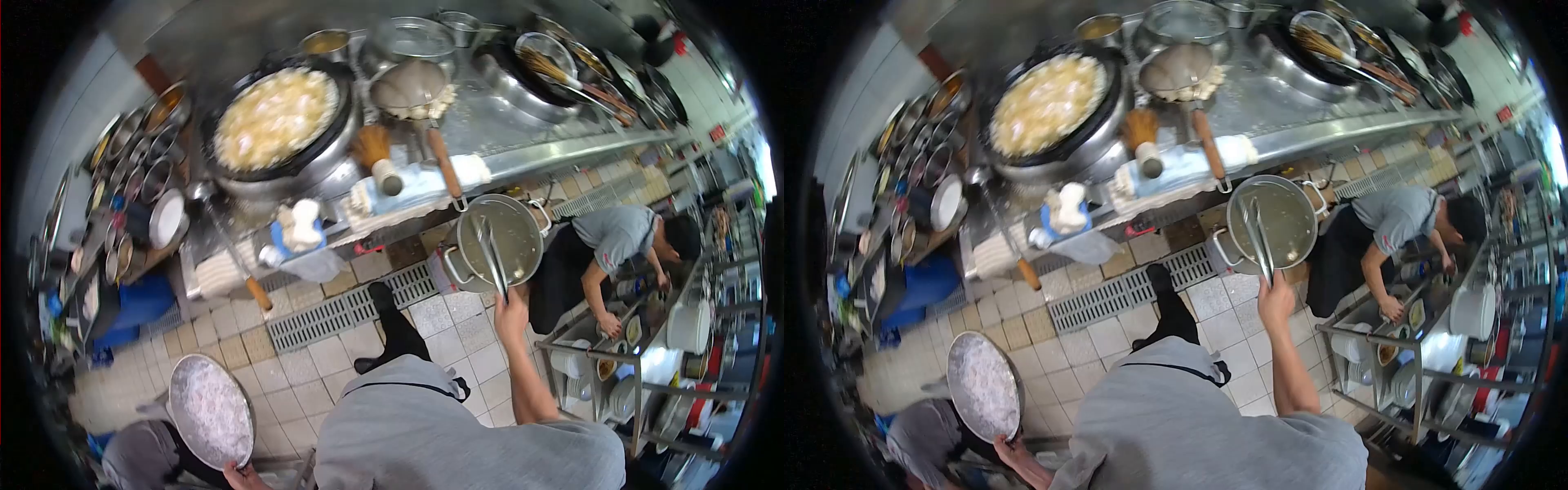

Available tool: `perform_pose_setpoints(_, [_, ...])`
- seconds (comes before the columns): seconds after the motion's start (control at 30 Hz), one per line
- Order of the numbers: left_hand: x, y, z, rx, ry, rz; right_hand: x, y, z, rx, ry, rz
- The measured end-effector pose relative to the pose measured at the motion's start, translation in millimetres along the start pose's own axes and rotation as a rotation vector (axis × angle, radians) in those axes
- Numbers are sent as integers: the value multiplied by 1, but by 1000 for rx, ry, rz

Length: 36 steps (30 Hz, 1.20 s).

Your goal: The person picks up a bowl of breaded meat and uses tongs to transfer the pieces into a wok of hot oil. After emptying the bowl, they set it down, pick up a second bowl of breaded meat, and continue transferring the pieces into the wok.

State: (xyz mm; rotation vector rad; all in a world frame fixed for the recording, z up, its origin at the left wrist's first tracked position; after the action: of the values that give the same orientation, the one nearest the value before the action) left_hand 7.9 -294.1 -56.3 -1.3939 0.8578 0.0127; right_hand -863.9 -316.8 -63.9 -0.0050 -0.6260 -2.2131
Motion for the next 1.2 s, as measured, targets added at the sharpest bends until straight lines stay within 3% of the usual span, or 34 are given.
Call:
perform_pose_setpoints(0.03, [-4, 2, 19, 5, -4, -13, -26, 9, -6, 11, 45, 4])
perform_pose_setpoints(0.07, [-56, 2, -13, -73, -54, 69, -40, 13, -15, -46, 163, -4])
perform_pose_setpoints(0.1, [-92, -7, -17, 29, -199, -7, -46, 15, -25, -103, 281, 4])
perform_pose_setpoints(0.13, [-80, 0, -2, -30, -193, 16, -43, 21, -32, -165, 367, 22])
perform_pose_setpoints(0.17, [-95, 0, -1, -62, -128, -90, -34, 24, -39, -234, 444, 51])
perform_pose_setpoints(0.23, [-108, 3, 6, -25, -250, -52, -7, 22, -63, -351, 534, 187])
perform_pose_setpoints(0.3, [-101, 21, 38, -110, -220, -94, 23, 33, -91, -490, 698, 236])
perform_pose_setpoints(0.4, [-162, 14, 15, -219, -450, -89, 47, 19, -158, -484, 863, 419])
perform_pose_setpoints(0.43, [-174, 23, 30, -208, -510, -86, 49, 20, -175, -343, 751, 590])
perform_pose_setpoints(0.47, [-180, 35, 48, -234, -510, -97, 59, 5, -208, -684, 908, 691])
perform_pose_setpoints(0.5, [-210, 28, 42, -311, -582, -95, 61, 37, -201, -826, 911, 701])
perform_pose_setpoints(0.53, [-226, 25, 47, -303, -647, -80, 61, 65, -198, -791, 830, 759])
perform_pose_setpoints(0.7, [-291, 66, 106, -542, -874, -138, 22, 184, -241, -672, 1026, 700])
perform_pose_setpoints(0.8, [-344, 89, 128, -670, -1032, -178, 5, 212, -278, -425, 984, 787])
perform_pose_setpoints(0.9, [-381, 126, 163, -754, -1258, -175, 16, 202, -351, -92, 1296, 613])
perform_pose_setpoints(0.93, [-386, 138, 174, -838, -1323, -256, 19, 212, -361, -143, 1216, 742])
perform_pose_setpoints(1.0, [-387, 185, 215, -925, -1319, -221, 28, 224, -367, -242, 1032, 970])
perform_pose_setpoints(1.1, [-397, 215, 248, -1030, -1303, -221, 25, 248, -334, -308, 1073, 1020])
perform_pose_setpoints(1.2, [-387, 213, 254, -1147, -1321, -278, 32, 248, -329, -277, 1074, 883])
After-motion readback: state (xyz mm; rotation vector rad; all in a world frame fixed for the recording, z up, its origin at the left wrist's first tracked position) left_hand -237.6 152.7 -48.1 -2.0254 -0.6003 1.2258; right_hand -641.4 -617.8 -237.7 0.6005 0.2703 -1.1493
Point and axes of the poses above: each hand's wrist, its own x-axis towards the middle knuckle, its own z-axis out of the back of the hand, y = z × x, the point moved 6 cm from there along x, towards the middle knuckle, and after that the axes turned 9 degrees about z, right-handed, at the moved point
